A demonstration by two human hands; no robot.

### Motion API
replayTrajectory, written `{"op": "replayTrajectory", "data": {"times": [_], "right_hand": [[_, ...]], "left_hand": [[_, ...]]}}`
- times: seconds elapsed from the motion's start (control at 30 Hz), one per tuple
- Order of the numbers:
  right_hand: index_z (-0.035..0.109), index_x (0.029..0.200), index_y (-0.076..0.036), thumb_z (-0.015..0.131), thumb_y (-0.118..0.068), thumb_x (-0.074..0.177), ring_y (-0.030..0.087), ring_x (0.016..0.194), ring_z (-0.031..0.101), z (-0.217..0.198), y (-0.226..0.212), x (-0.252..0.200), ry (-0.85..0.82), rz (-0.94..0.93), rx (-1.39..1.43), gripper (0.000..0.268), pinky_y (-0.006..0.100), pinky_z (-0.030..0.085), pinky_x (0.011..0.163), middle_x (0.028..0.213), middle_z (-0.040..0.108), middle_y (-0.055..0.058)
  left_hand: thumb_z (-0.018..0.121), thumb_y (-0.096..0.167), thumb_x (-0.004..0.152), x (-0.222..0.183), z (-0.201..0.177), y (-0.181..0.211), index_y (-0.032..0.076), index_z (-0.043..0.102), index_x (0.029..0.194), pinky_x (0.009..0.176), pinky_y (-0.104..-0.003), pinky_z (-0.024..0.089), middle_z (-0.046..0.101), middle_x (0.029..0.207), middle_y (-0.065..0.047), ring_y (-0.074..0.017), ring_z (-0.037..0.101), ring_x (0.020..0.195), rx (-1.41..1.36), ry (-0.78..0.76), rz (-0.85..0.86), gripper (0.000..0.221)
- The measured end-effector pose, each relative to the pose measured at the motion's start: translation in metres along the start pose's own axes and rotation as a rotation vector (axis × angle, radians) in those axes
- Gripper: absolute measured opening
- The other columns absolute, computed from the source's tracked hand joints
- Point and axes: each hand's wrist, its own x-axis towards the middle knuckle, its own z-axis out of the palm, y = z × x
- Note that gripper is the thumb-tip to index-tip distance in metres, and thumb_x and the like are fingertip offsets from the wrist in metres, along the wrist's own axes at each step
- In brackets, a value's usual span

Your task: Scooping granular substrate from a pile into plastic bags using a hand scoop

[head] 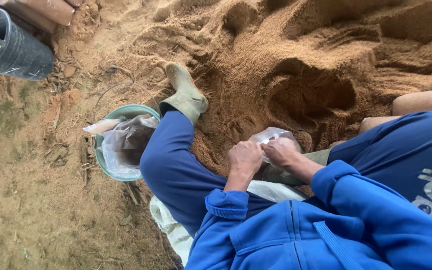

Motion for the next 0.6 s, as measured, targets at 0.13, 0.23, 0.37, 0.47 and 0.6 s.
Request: {"op": "replayTrajectory", "data": {"times": [0.13,0.23,0.37,0.47,0.6], "right_hand": [[0.077,0.081,-0.014,0.045,-0.016,0.096,0.024,0.086,0.079,-0.029,0.006,-0.03,0.045,-0.014,0.033,0.035,0.044,0.063,0.073,0.078,0.078,0.007],[0.072,0.086,-0.02,0.048,-0.014,0.093,0.024,0.081,0.078,0.004,0.012,-0.035,0.108,-0.052,-0.06,0.026,0.041,0.062,0.069,0.076,0.075,0.006],[0.068,0.092,-0.021,0.048,-0.018,0.093,0.026,0.082,0.076,-0.017,-0.001,-0.059,0.123,-0.06,-0.086,0.02,0.04,0.06,0.067,0.081,0.073,0.008],[0.066,0.09,-0.022,0.047,-0.018,0.092,0.022,0.078,0.075,-0.01,-0.003,-0.06,0.199,-0.006,-0.194,0.019,0.037,0.059,0.062,0.08,0.073,0.003],[0.063,0.088,-0.018,0.051,-0.019,0.09,0.022,0.074,0.071,-0.009,0.004,-0.056,0.256,0.031,-0.324,0.012,0.037,0.057,0.058,0.076,0.067,0.002]], "left_hand": [[0.045,0.034,0.092,-0.004,-0.015,0.003,0.007,0.078,0.089,0.081,-0.052,0.062,0.077,0.081,-0.018,-0.0413,0.078,0.085,-0.057,-0.008,-0.071,0.042],[0.049,0.036,0.09,-0.017,-0.036,0.005,0.004,0.076,0.092,0.082,-0.057,0.06,0.076,0.085,-0.023,-0.0453,0.076,0.088,-0.132,0.006,-0.124,0.042],[0.051,0.043,0.091,0.003,-0.019,0.004,0.005,0.075,0.094,0.081,-0.057,0.061,0.076,0.085,-0.023,-0.0451,0.077,0.088,-0.104,0.035,-0.094,0.045],[0.045,0.03,0.092,0.002,-0.015,0.002,0.008,0.077,0.086,0.076,-0.051,0.062,0.076,0.078,-0.018,-0.0408,0.078,0.082,-0.054,0.079,-0.075,0.04],[0.049,0.033,0.091,-0.009,-0.012,-0.002,0.009,0.077,0.084,0.074,-0.05,0.063,0.076,0.076,-0.017,-0.04,0.078,0.078,-0.042,0.094,-0.041,0.037]]}}
